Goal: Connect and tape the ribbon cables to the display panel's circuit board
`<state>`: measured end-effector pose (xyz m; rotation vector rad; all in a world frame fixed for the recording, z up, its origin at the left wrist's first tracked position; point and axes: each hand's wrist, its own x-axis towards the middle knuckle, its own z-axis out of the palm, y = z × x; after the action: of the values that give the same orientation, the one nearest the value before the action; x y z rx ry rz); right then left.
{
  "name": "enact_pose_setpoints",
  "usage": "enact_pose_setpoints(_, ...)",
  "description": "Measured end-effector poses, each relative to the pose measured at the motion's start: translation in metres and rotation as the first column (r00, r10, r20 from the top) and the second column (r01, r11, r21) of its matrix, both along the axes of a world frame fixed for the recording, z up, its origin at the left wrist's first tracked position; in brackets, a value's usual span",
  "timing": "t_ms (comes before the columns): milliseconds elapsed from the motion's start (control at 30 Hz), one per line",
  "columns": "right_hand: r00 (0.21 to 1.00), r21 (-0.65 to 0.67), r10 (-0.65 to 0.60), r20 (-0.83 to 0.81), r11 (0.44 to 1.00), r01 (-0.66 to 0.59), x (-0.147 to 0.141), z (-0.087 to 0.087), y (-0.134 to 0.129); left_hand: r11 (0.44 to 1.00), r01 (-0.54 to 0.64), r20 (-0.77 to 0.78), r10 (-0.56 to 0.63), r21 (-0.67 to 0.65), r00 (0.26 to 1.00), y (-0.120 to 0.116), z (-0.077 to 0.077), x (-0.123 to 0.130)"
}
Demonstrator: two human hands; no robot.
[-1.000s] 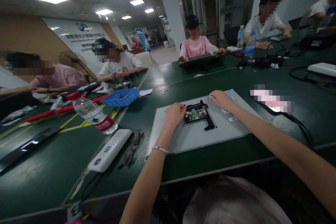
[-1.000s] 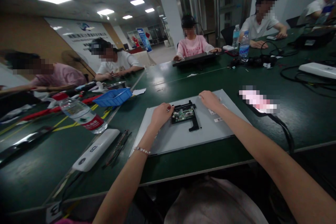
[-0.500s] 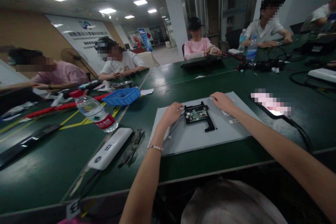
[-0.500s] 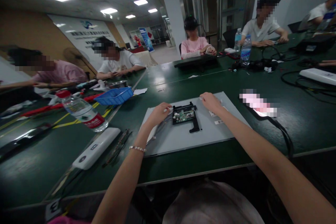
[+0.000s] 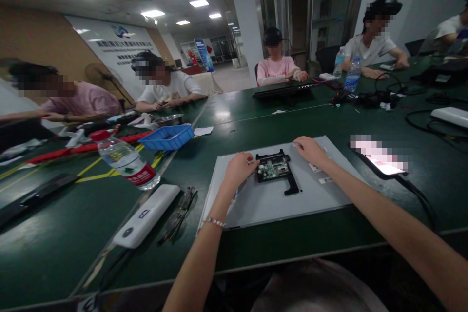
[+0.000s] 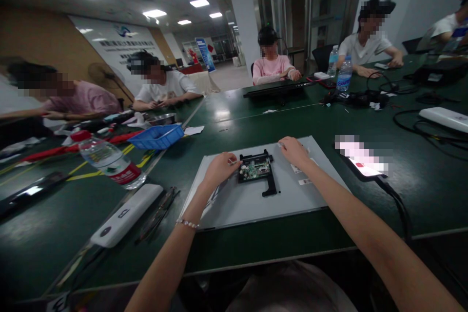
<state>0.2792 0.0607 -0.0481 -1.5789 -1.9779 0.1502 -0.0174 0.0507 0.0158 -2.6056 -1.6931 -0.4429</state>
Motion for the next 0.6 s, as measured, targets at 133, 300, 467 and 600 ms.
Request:
enact_pose_setpoints(133,1.0,0.001,-0.002,-0.007,1.0,0.002,-0.001,0.0,-0.001,1.0,-0.006,-0.078,0.007,0.011,0.997,-0.009,-0.005,0.002)
enact_pose_setpoints(300,1.0,-0.001,0.011,-0.013,1.0,-0.011,0.0,0.0,-0.001,0.999,0.008,-0.171,-0.001,0.042,0.985,-0.014,-0.001,0.001)
enact_pose_setpoints(467,1.0,-0.002,0.013,-0.02,1.0,-0.013,0.002,-0.003,0.0,0.985,0.092,-0.272,-0.05,0.147,0.961,-0.014,0.004,-0.002)
enact_pose_setpoints(600,1.0,-0.012,0.006,-0.013,1.0,-0.006,0.003,-0.006,0.001,0.99,0.087,-0.305,-0.051,0.107,0.951,-0.015,0.001,-0.004)
